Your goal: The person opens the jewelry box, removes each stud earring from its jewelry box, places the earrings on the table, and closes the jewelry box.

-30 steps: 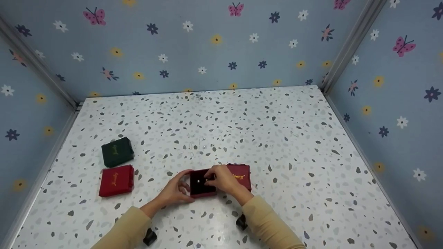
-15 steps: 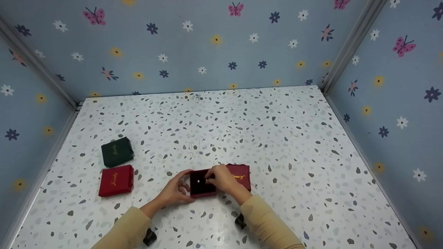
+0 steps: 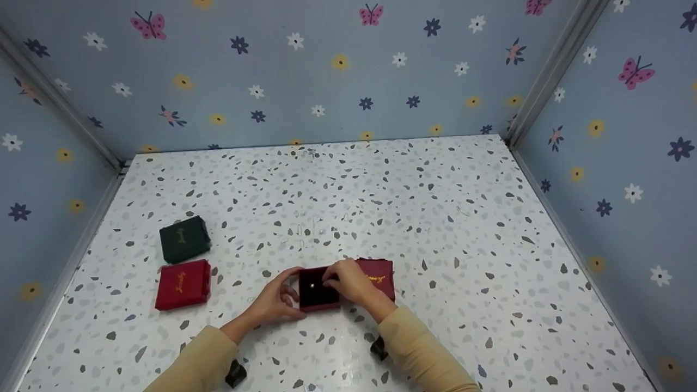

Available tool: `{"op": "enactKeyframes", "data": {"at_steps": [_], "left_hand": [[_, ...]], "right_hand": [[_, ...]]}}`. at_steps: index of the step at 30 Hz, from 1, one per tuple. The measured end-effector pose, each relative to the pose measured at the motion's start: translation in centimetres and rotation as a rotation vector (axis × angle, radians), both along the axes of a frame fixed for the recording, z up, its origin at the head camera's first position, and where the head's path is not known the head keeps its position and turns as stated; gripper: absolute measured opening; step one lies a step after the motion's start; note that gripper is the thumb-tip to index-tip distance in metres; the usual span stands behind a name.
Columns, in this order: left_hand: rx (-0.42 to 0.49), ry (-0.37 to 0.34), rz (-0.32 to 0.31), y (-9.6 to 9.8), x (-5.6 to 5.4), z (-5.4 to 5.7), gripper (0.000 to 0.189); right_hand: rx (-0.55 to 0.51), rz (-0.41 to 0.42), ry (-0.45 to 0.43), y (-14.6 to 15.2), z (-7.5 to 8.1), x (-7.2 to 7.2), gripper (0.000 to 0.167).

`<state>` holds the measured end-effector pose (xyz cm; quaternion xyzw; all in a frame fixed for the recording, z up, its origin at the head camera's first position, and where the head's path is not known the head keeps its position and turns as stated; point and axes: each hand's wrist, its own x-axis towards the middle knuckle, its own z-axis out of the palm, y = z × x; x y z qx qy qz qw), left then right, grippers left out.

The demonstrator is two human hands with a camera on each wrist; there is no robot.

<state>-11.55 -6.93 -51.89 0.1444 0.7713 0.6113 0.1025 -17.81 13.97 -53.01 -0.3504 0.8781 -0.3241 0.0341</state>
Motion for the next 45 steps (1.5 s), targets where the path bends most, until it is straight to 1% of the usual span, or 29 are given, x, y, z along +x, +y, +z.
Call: {"op": "enactKeyframes", "data": {"at_steps": [4, 14, 16, 18, 21, 25, 26, 27, 33, 34, 36, 37, 40, 43, 44, 45], "left_hand": [[0.0, -0.002, -0.001, 0.0, 0.1, 0.0, 0.084], [-0.009, 0.012, 0.001, 0.0, 0.2, 0.1, 0.085], [-0.006, 0.016, 0.002, -0.1, 0.1, 0.0, 0.086], [0.002, 0.019, 0.004, -0.1, 0.0, -0.4, 0.087], [-0.001, 0.022, 0.009, -0.1, -0.5, -1.7, 0.089], [-0.032, 0.025, 0.016, -0.1, -1.0, -3.3, 0.091], [-0.039, 0.023, 0.017, -0.1, -1.1, -3.5, 0.091], [-0.035, 0.019, 0.018, -0.1, -1.0, -3.2, 0.091], [-0.028, 0.026, 0.015, -0.1, -1.0, -3.4, 0.091], [-0.024, 0.04, 0.012, -0.1, -1.2, -4.0, 0.091], [0.001, 0.054, 0.002, -0.2, -1.2, -4.1, 0.091], [0.02, 0.085, -0.01, -0.3, -1.5, -4.8, 0.092], [0.045, 0.111, -0.022, -0.4, -1.5, -4.9, 0.091], [0.018, 0.097, -0.011, -0.3, -1.5, -4.9, 0.091], [-0.003, 0.065, 0.002, -0.2, -1.3, -4.1, 0.089], [-0.011, 0.056, 0.007, -0.1, -1.2, -3.9, 0.09]], "right_hand": [[-0.004, 0.001, 0.003, 0.1, -0.1, 0.0, 0.005], [-0.063, -0.003, -0.009, 0.0, -0.2, -0.3, 0.005], [-0.071, -0.007, -0.015, 0.0, -0.2, -0.4, 0.005], [-0.081, -0.012, -0.027, 0.0, 0.0, -0.6, 0.005], [-0.089, -0.033, -0.046, -0.2, 0.3, -0.9, 0.006], [-0.099, -0.051, -0.042, -0.6, 0.7, -1.5, 0.006], [-0.101, -0.055, -0.04, -0.7, 0.8, -1.6, 0.006], [-0.106, -0.054, -0.038, -0.8, 1.0, -1.8, 0.006], [-0.106, -0.049, -0.02, -1.4, 1.5, -3.0, 0.006], [-0.106, -0.05, -0.02, -1.5, 1.6, -3.3, 0.005], [-0.109, -0.054, -0.031, -1.8, 1.7, -3.8, 0.006], [-0.108, -0.06, -0.039, -1.9, 1.8, -4.1, 0.006], [-0.106, -0.076, -0.068, -2.3, 2.2, -4.8, 0.006], [-0.09, -0.088, -0.081, -2.6, 2.5, -5.4, 0.007], [-0.088, -0.089, -0.086, -2.7, 2.6, -5.6, 0.007], [-0.086, -0.092, -0.092, -2.9, 2.7, -5.8, 0.007]]}}
